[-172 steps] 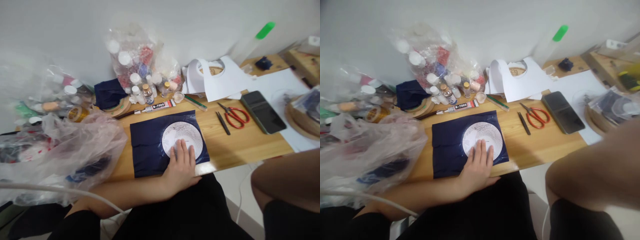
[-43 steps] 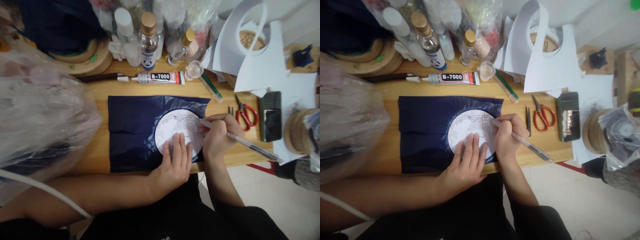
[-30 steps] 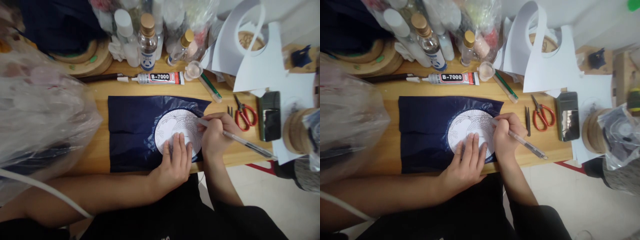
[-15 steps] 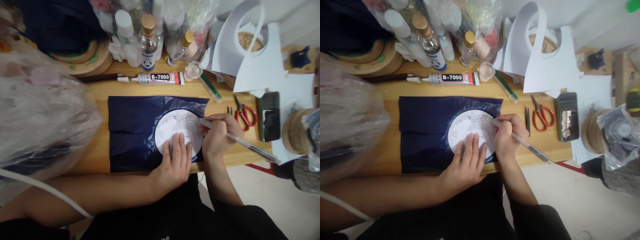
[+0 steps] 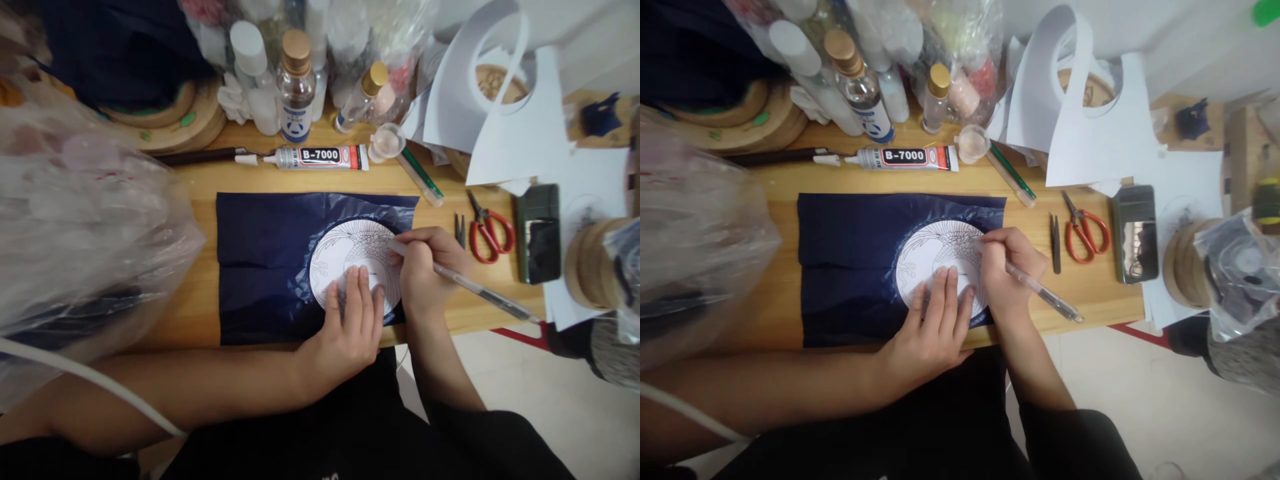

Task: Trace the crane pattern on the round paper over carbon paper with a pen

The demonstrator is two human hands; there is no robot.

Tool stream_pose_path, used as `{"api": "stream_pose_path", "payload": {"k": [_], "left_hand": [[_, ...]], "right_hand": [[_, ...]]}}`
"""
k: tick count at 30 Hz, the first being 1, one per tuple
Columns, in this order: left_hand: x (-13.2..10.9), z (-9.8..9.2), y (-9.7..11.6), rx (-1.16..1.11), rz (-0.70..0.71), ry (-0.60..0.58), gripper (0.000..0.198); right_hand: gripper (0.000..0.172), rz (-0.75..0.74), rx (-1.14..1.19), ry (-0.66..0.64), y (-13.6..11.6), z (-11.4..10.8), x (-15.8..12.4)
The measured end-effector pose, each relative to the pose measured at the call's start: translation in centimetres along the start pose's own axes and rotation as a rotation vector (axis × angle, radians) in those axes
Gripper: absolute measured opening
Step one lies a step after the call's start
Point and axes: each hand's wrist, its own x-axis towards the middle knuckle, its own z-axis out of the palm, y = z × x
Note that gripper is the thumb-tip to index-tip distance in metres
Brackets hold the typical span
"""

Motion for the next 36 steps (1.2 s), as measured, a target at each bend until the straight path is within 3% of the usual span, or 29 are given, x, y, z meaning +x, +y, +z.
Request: {"api": "stream_pose_path", "payload": {"k": [15, 36], "left_hand": [[-0.04, 0.11, 0.02, 0.003, 0.004, 0.007, 0.076], [-0.05, 0.19, 0.13, 0.003, -0.004, 0.012, 0.073]], "right_hand": [[0.02, 0.043, 0.039, 0.205, -0.16, 0.17, 0.01], [0.02, 0.047, 0.006, 0.128, -0.25, 0.1, 0.14]]}}
